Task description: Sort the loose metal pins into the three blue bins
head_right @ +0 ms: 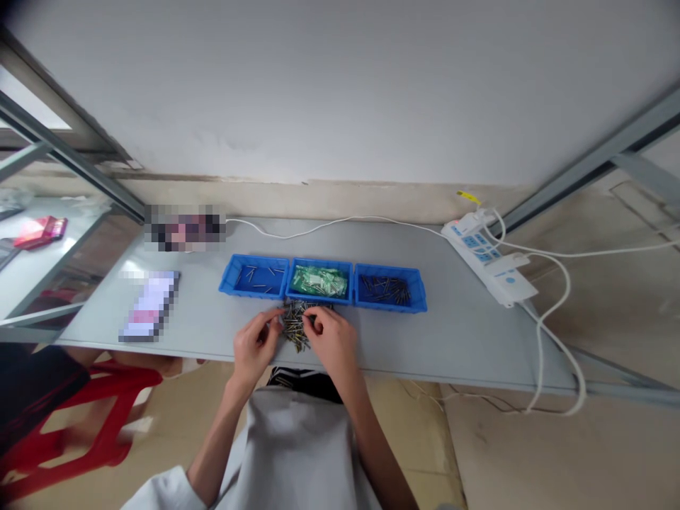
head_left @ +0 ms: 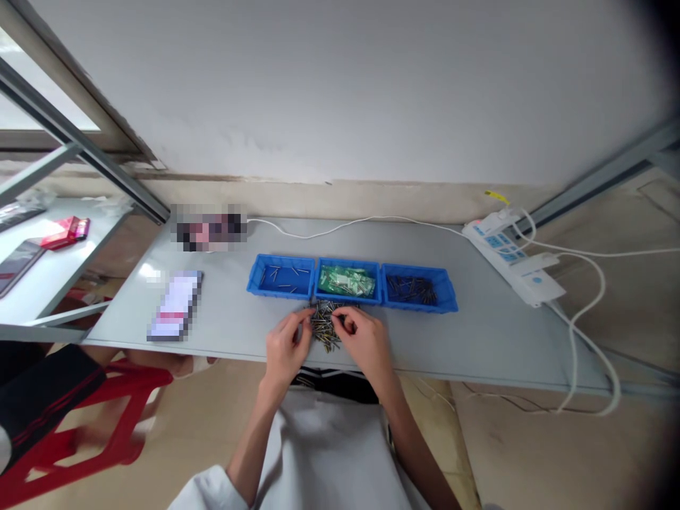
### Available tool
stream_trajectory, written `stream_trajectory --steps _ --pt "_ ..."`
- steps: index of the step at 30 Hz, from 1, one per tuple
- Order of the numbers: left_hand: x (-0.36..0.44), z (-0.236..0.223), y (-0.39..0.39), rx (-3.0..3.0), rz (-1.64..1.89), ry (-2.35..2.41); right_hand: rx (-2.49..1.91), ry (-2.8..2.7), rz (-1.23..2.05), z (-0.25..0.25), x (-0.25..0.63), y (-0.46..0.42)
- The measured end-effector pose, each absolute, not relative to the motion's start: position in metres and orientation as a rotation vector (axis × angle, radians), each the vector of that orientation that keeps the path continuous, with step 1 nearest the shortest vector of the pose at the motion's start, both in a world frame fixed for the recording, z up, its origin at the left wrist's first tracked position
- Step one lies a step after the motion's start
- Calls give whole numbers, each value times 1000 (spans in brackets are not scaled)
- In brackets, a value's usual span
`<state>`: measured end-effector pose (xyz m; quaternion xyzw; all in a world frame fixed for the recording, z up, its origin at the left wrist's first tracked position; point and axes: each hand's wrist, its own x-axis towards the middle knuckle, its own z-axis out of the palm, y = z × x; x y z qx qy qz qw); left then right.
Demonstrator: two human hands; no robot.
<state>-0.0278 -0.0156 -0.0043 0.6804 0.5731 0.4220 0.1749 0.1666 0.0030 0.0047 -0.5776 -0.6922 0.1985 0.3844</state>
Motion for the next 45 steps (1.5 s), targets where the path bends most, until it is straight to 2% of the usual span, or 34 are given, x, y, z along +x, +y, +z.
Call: stream_trajectory --steps 8,15,32,45 --pt "-5 17 -11 1875 1164 1313 -1278 -1357 869 19 160 -9" --pt "8 13 -9 1731 1267 1160 -1231 -1189 1030 22 161 -19" --pt "8 11 -8 1651 1294 1136 -1239 -1227 914 -4 173 -24" --pt "3 2 -6 1641 1217 1231 -1220 -1398 806 -4 168 -29"
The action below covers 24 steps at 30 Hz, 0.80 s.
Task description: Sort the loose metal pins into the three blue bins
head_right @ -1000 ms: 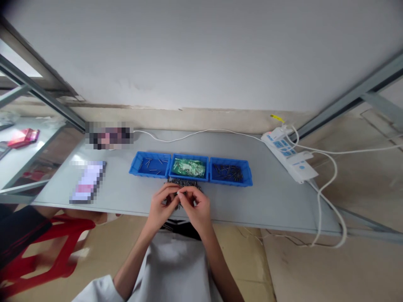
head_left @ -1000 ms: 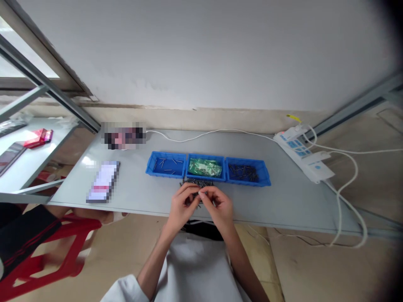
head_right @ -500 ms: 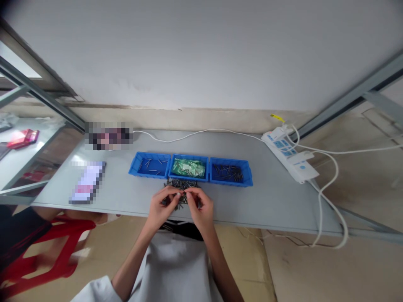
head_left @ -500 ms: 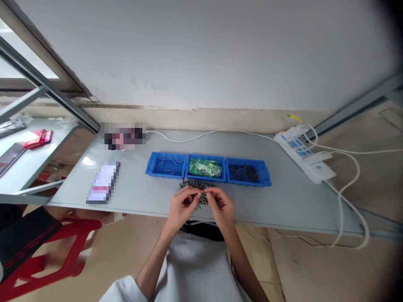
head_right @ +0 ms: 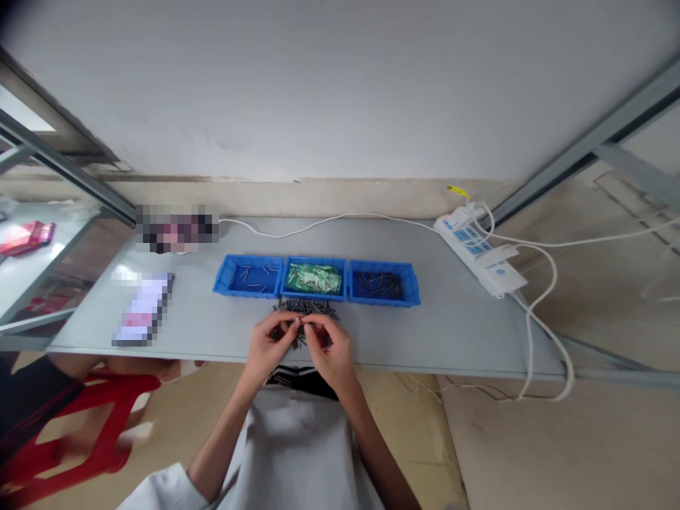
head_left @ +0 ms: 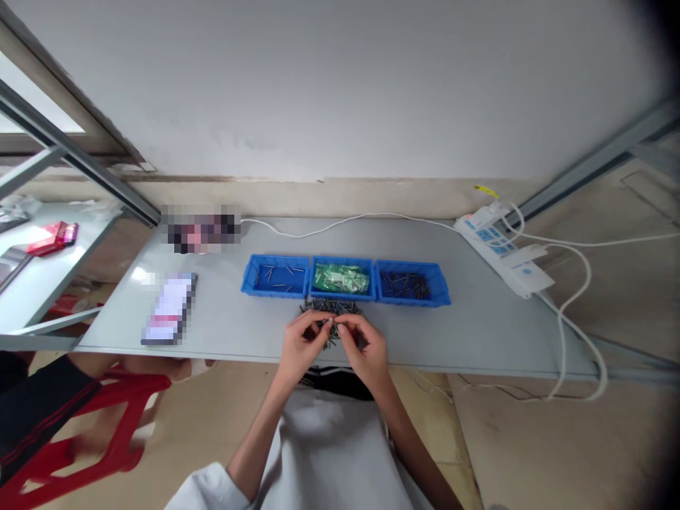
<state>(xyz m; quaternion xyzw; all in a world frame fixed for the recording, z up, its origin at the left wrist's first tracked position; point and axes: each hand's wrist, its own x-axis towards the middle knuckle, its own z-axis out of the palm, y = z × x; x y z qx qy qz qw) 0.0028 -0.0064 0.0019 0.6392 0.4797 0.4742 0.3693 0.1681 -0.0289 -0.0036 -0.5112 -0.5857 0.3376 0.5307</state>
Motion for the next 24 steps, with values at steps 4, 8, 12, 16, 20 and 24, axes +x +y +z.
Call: stream_trajectory --steps 4,8,12,16,20,24 --pt "3 1 -7 1648 1202 1217 -1208 -1390 800 -2 168 -30" --pt "3 1 -6 1629 1211 1204 -1209 -1395 801 -1 167 -30" --pt "2 0 -6 1624 1204 1198 -1216 -1399 804 1 167 -30" --pt "3 1 -7 1636 1197 1205 -1243 -1402 816 2 167 -30" --pt "5 5 -8 1611 1242 1266 -1258 -1374 799 1 167 -30" --pt "-5 21 -2 1566 1402 1502 -1261 -1329 778 -3 167 -31"
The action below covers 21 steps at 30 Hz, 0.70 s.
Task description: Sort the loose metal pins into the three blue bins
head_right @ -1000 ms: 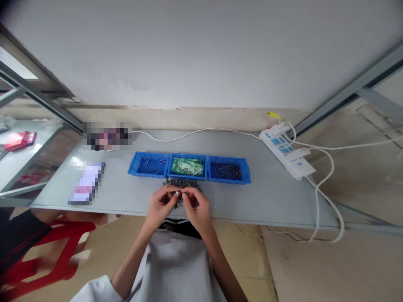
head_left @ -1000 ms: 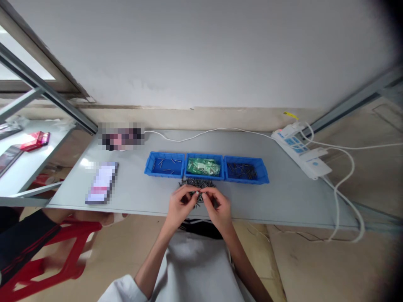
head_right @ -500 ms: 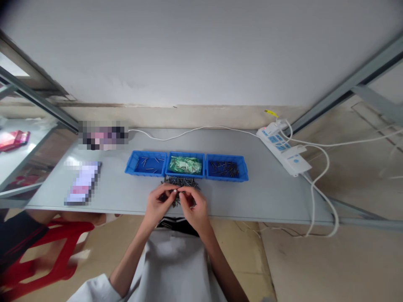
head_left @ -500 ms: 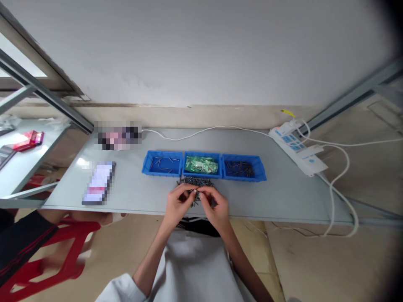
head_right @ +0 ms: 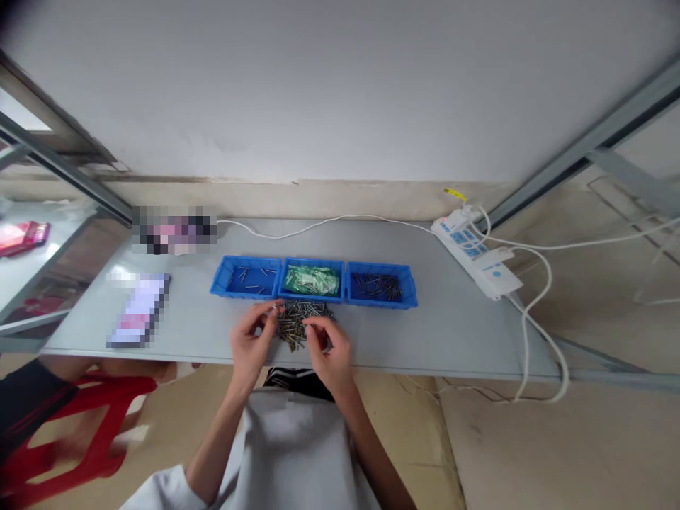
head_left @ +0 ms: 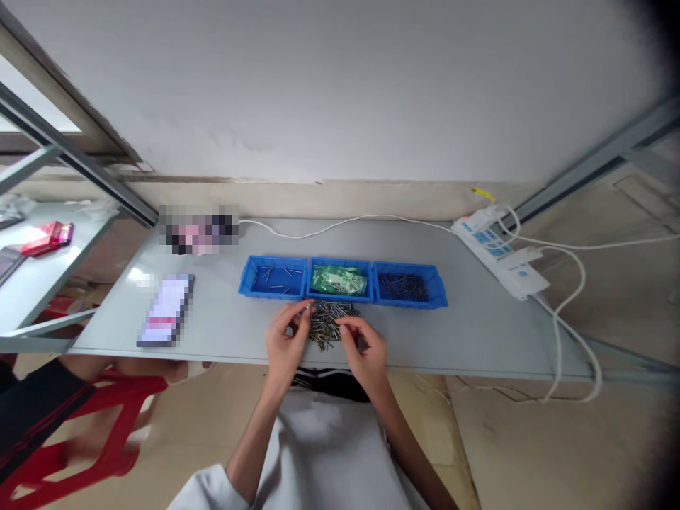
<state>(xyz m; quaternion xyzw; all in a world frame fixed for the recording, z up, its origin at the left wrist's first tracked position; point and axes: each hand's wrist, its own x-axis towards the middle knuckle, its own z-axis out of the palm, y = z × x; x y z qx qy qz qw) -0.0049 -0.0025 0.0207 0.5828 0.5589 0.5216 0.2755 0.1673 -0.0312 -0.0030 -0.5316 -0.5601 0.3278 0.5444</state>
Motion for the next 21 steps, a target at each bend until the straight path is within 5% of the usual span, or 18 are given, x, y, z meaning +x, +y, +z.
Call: stream_trajectory --steps 9,21 --pt "-44 58 39 1863 1353 2024 -1378 -1437 522 -8 163 -31" --pt "-7 8 -18 1722 1223 1584 -1479 -1821 338 -3 209 -40"
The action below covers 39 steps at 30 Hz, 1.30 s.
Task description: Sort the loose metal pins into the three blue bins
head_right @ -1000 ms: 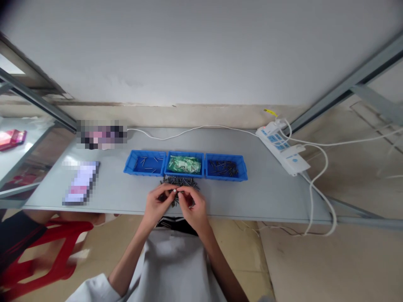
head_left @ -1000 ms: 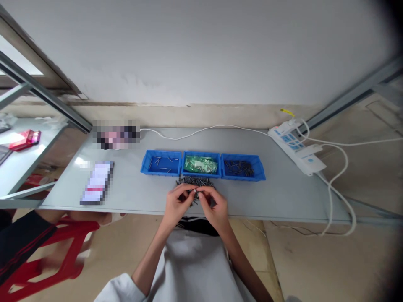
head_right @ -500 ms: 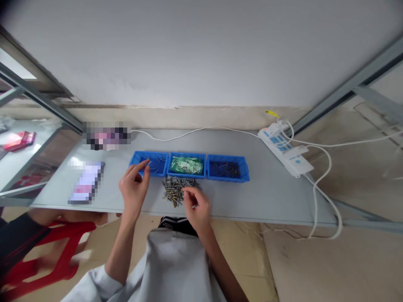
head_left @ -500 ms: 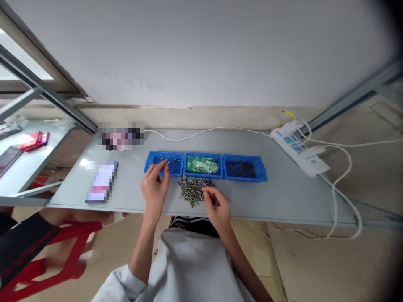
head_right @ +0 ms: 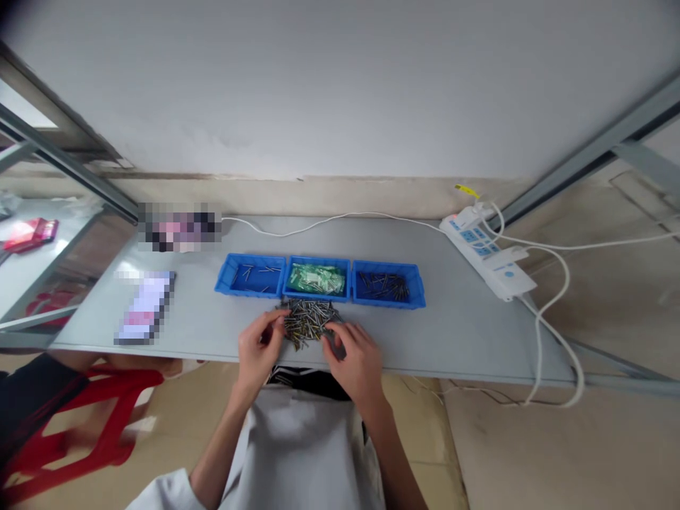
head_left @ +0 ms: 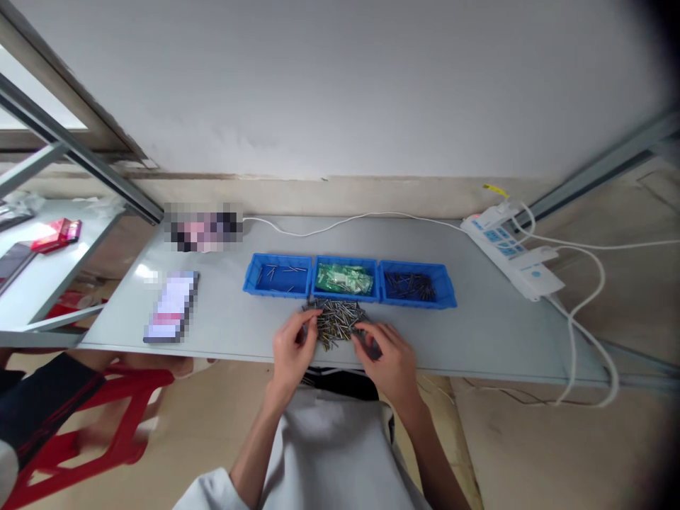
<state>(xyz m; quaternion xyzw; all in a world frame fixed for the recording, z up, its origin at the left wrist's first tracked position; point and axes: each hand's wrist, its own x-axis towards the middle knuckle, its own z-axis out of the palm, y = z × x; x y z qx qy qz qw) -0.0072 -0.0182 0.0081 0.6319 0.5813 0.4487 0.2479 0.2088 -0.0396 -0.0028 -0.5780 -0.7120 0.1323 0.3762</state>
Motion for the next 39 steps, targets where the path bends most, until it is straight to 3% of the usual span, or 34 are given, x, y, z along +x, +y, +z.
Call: stream_trajectory --steps 31,39 --pt "2 -3 -18 1729 1138 1499 -1450 -1818 455 -13 219 -36" --pt "3 3 -17 2034 1181 1349 -1412 -1833 441 -6 215 -34"
